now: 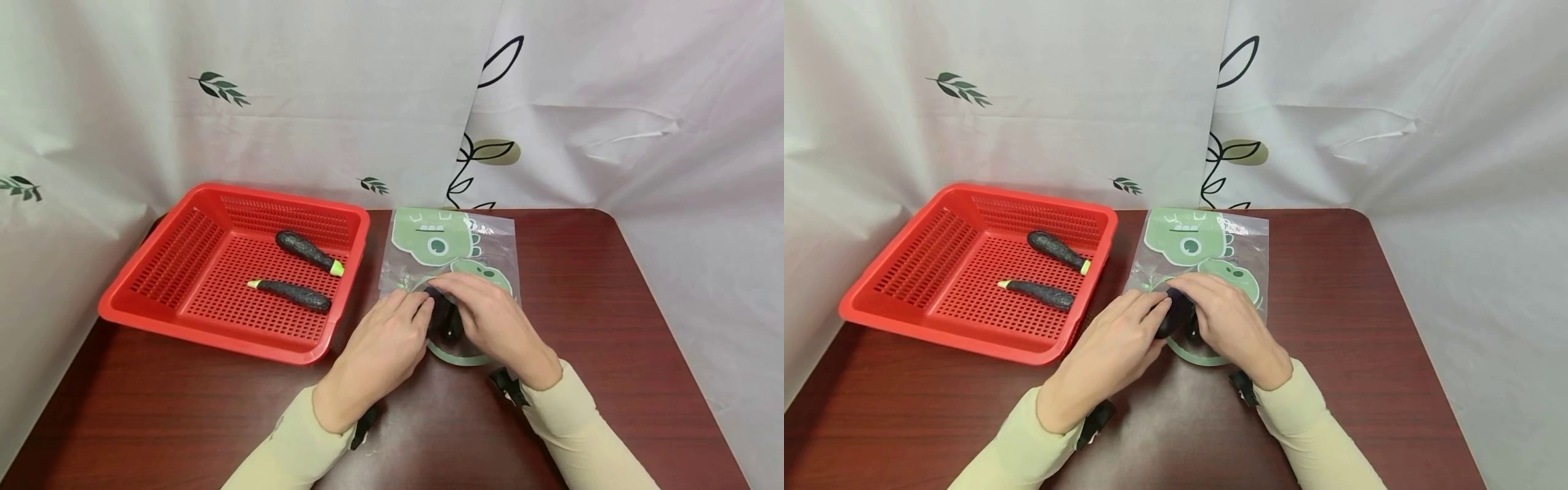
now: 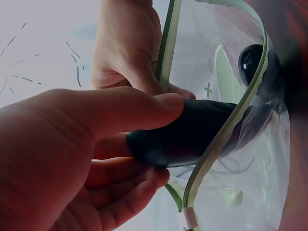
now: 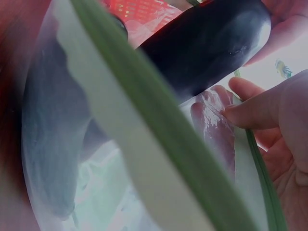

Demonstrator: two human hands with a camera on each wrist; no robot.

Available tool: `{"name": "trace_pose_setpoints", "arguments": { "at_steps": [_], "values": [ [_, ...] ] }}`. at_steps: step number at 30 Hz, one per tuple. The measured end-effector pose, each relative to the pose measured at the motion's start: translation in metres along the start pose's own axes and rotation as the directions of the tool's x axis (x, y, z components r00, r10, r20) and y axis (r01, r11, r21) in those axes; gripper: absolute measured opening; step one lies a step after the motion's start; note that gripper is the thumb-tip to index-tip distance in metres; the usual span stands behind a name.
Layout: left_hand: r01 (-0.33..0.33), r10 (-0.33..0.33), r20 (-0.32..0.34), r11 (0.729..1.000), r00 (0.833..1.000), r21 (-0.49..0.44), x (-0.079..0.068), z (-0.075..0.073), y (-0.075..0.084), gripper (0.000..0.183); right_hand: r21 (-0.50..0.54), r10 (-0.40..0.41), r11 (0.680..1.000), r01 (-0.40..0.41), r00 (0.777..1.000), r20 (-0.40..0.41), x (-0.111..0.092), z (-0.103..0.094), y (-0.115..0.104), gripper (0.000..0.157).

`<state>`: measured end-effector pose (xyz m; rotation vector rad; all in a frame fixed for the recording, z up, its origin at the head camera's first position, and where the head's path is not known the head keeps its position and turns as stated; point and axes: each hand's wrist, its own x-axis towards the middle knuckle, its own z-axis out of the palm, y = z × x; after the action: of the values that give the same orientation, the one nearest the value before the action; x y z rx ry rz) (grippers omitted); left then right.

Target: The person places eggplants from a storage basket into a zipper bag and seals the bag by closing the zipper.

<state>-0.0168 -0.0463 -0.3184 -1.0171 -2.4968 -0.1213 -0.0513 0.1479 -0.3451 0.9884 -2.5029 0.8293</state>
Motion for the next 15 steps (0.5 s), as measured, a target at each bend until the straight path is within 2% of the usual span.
{"name": "trace_pose_setpoints", "arguments": {
  "at_steps": [15],
  "values": [
    [0.007, -0.009, 0.014, 0.996, 1.0, 0.094, 0.0063, 0.0072, 0.0067, 0.026, -0.006, -0.001, 1.0, 0.001, 1.0, -0.002, -0.0002, 0.001, -0.0005, 0.034]
  ]
}}
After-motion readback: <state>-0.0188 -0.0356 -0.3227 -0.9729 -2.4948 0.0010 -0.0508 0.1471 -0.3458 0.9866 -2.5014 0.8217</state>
